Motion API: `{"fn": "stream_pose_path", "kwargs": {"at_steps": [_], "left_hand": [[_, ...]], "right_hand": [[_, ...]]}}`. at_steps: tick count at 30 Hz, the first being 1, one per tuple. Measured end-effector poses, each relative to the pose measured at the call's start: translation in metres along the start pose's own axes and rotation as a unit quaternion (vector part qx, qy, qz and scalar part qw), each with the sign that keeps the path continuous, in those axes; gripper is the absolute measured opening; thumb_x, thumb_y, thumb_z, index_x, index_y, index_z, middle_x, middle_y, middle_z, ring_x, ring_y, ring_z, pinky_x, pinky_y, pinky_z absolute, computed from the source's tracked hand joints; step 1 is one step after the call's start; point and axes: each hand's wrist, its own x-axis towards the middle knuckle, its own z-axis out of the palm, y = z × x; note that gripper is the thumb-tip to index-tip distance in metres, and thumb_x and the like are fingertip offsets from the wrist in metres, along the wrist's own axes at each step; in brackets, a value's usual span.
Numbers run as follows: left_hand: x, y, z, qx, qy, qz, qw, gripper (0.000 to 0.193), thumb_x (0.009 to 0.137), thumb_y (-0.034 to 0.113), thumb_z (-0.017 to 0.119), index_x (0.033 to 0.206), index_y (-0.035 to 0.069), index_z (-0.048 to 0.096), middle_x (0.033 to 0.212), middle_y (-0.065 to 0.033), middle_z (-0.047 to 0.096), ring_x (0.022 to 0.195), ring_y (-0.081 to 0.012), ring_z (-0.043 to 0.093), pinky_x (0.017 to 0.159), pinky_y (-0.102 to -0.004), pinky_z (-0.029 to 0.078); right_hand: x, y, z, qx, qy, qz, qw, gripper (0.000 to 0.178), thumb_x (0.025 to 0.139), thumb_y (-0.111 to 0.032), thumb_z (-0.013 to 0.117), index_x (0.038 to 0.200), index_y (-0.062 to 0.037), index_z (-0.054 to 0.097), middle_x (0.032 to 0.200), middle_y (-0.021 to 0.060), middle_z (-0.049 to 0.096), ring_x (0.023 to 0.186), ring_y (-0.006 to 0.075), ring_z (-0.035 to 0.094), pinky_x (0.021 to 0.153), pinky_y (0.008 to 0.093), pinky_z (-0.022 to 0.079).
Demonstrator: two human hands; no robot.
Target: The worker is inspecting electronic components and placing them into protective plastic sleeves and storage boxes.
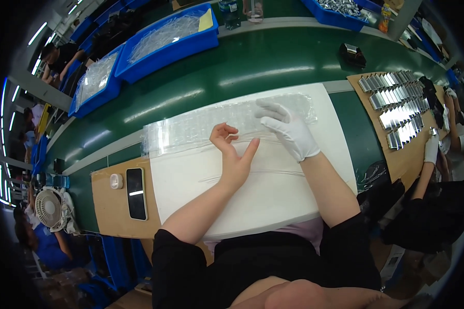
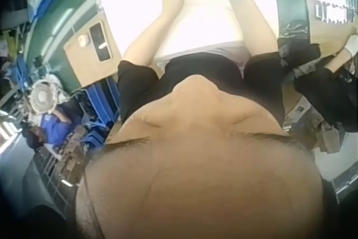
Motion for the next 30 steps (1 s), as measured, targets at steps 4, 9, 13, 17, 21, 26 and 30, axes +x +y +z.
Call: {"fn": "stream_pose_path", "kwargs": {"at_steps": [4,9,13,17,21,26,30], "left_hand": [[0.001,0.008,-0.003,-0.073,-0.058,-0.049,0.994,0.036,0.103,0.023,0.061,0.127,0.003,0.043,0.115,-0.0099,0.048,0.104,-0.0186,0.049,0.094,-0.0289,0.042],[-0.006,0.021,-0.007,-0.125,-0.172,-0.14,0.967,0.014,0.109,0.018,0.049,0.11,0.006,0.055,0.096,-0.0044,0.056,0.087,-0.0139,0.052,0.084,-0.0252,0.043],[-0.009,0.02,-0.007,-0.092,-0.225,-0.164,0.956,0.021,0.11,0.018,0.047,0.097,0.008,0.06,0.081,-0.0006,0.058,0.074,-0.0107,0.051,0.072,-0.0228,0.041],[-0.01,0.028,0.002,0.06,-0.311,-0.091,0.944,0.013,0.103,0.016,0.055,0.097,0.007,0.062,0.087,-0.0048,0.061,0.079,-0.0174,0.055,0.075,-0.0274,0.045],[-0.004,0.036,0.017,0.251,-0.36,0.258,0.861,0.011,0.093,0.007,0.063,0.104,0.006,0.063,0.099,-0.0086,0.062,0.087,-0.0226,0.056,0.081,-0.0307,0.046],[0.031,0.031,0.04,0.119,-0.405,0.243,0.873,0.015,0.091,0.005,0.064,0.105,0.006,0.063,0.102,-0.0099,0.062,0.088,-0.0256,0.058,0.084,-0.0339,0.048],[0.094,0.043,0.08,0.036,-0.267,0.169,0.948,0.022,0.089,-0.003,0.06,0.11,0.003,0.06,0.101,-0.0097,0.061,0.089,-0.0243,0.057,0.084,-0.032,0.048]], "right_hand": [[0.008,-0.003,-0.012,-0.035,0.049,-0.024,0.998,0.036,0.097,-0.012,0.067,0.131,-0.0023,0.066,0.117,0.0115,0.071,0.101,0.0154,0.065,0.085,0.0234,0.048],[0.009,-0.012,-0.019,-0.068,0.116,-0.039,0.99,0.027,0.099,-0.014,0.065,0.123,-0.0019,0.069,0.109,0.0084,0.072,0.097,0.014,0.066,0.084,0.0225,0.048],[0.011,-0.007,-0.024,-0.037,0.151,-0.121,0.98,0.022,0.101,-0.017,0.063,0.116,-0.0035,0.07,0.104,0.0068,0.072,0.09,0.0111,0.065,0.079,0.0199,0.047],[0.011,-0.018,-0.023,0.069,0.231,-0.107,0.965,0.019,0.102,-0.019,0.064,0.112,-0.0049,0.068,0.101,0.0057,0.071,0.086,0.0099,0.062,0.075,0.0192,0.047],[0.029,-0.006,-0.049,0.062,0.308,-0.201,0.928,0.017,0.103,-0.021,0.062,0.111,-0.0059,0.064,0.097,0.0045,0.07,0.079,0.0092,0.059,0.071,0.0192,0.047],[0.032,-0.016,-0.075,0.026,0.379,-0.21,0.901,0.018,0.103,-0.021,0.061,0.113,-0.0056,0.061,0.093,0.003,0.067,0.076,0.0094,0.057,0.069,0.0214,0.047],[0.046,-0.005,-0.097,-0.012,0.471,-0.238,0.849,0.018,0.104,-0.022,0.059,0.11,-0.0053,0.061,0.087,0.0017,0.065,0.073,0.0098,0.056,0.068,0.0224,0.046]]}}
